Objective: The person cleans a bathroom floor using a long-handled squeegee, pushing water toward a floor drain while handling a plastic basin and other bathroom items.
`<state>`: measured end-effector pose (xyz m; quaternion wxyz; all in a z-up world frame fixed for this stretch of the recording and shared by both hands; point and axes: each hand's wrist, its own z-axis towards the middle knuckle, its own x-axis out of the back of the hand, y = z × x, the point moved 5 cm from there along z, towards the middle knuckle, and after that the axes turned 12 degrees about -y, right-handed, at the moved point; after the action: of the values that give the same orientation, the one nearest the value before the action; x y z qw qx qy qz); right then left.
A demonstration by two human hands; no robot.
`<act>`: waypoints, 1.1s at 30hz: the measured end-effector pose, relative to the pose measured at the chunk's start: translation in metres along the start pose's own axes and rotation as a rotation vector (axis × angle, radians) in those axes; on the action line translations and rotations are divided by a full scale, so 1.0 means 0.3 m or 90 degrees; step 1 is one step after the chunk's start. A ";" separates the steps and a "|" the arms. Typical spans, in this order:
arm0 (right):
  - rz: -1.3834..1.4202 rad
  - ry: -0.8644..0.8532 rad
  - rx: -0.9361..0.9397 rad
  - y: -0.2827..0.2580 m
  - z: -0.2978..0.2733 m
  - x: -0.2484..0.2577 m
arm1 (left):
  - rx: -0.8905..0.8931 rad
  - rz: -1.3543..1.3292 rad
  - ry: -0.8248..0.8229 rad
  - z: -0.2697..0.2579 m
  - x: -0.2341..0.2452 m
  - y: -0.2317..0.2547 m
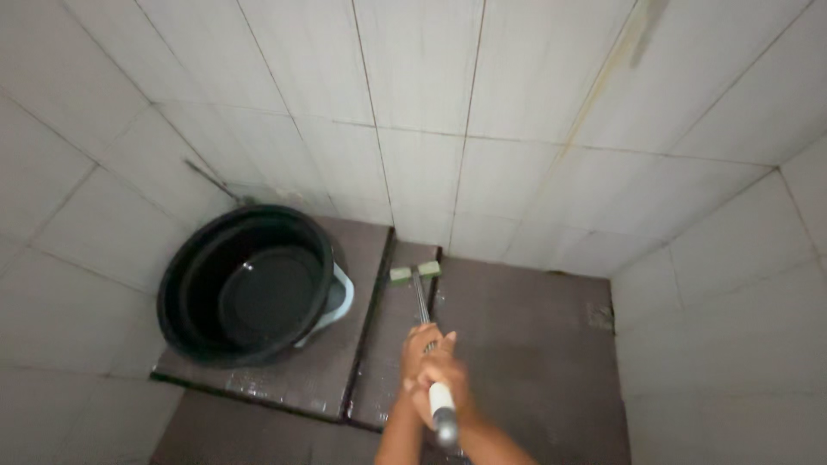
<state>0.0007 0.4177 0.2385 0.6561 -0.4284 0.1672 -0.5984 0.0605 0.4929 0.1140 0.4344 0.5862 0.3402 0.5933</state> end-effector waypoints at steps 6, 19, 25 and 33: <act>0.013 -0.090 -0.236 0.174 0.119 -0.039 | -0.229 -0.446 -0.035 0.212 -0.001 -0.164; -0.052 -0.068 -0.095 0.072 0.139 -0.033 | -0.116 0.025 0.046 0.093 0.139 0.072; 0.030 -0.041 -0.090 0.088 0.207 -0.010 | -0.140 -0.039 0.049 0.213 0.099 -0.006; -0.038 -0.084 -0.188 0.054 0.135 0.047 | -0.066 -0.007 0.013 0.121 0.072 0.062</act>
<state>0.0439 0.4180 0.2535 0.5777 -0.5629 0.1972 -0.5572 0.0956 0.5016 0.1426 0.4641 0.5546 0.3168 0.6137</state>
